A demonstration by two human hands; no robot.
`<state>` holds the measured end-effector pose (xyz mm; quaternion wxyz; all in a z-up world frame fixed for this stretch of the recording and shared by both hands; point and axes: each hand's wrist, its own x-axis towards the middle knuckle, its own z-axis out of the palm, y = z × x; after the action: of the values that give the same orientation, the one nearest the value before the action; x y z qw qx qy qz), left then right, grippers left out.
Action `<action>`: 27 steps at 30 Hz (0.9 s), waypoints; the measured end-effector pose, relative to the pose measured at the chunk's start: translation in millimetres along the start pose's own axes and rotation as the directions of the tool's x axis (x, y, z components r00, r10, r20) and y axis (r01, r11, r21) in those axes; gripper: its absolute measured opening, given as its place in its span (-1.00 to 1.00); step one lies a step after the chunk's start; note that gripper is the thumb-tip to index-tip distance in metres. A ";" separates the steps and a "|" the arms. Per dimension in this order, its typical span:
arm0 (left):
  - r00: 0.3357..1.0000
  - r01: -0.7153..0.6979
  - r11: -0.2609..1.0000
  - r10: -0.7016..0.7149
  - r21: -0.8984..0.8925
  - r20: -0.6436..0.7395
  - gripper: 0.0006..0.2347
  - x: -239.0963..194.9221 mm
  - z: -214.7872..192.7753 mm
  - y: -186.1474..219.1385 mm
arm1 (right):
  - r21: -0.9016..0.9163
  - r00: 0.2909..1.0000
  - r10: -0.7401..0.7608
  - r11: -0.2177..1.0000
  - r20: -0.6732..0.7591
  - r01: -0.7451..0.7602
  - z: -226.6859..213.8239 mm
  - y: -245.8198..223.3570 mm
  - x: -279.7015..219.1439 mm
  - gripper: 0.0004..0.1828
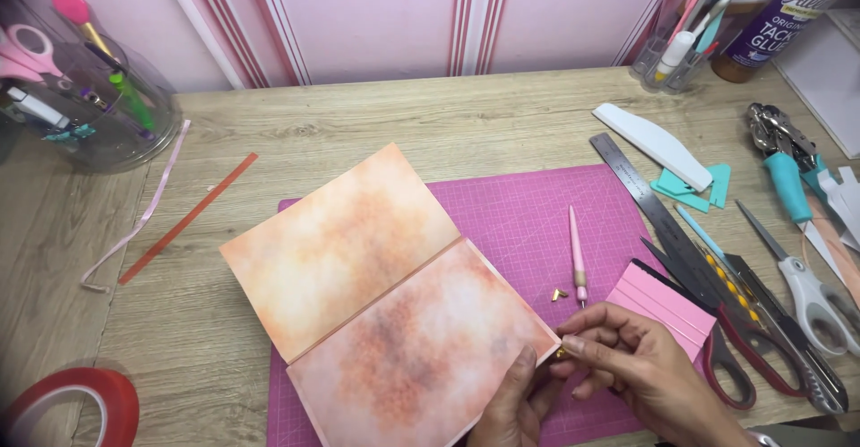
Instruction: Assembling a handmade journal by attaching metal corners and a ribbon
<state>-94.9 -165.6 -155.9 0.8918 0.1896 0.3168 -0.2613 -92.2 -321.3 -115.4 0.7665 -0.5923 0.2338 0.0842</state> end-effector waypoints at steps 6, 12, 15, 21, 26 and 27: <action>0.991 0.081 0.994 -0.089 0.072 0.105 -0.63 9.9 -13.5 -0.5 | 0.017 1.000 0.010 1.000 -0.028 -0.009 -10.4 6.0 0.9 -0.76; 0.998 0.008 0.999 -0.010 0.035 0.055 -0.71 16.6 -19.4 -8.3 | -0.034 0.997 -0.078 0.996 0.001 0.078 -6.0 9.5 3.2 -0.82; 0.998 0.001 1.000 -0.002 0.017 0.058 -0.69 16.8 -17.3 -8.7 | -0.042 0.997 -0.068 0.997 0.019 0.069 -0.3 10.9 5.3 -0.83; 0.993 0.092 0.996 -0.091 -0.013 0.069 -0.61 6.6 -6.3 2.7 | -0.134 0.977 -0.212 0.967 0.034 0.215 5.4 10.0 6.7 -0.87; 0.994 0.109 0.993 -0.108 -0.040 0.013 -0.75 12.8 -16.3 -2.5 | -0.575 0.837 -0.540 0.657 0.091 0.487 14.8 -5.9 -6.7 -0.89; 0.997 0.066 0.995 -0.069 -0.076 -0.041 -0.81 10.0 -13.2 -2.9 | -0.620 0.799 -0.585 0.577 0.141 0.532 20.0 -12.9 -11.9 -0.87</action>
<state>-96.1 -164.7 -172.7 0.8817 0.1513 0.3520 -0.2753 -92.2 -304.2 -95.0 0.4985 -0.8593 0.0232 -0.1116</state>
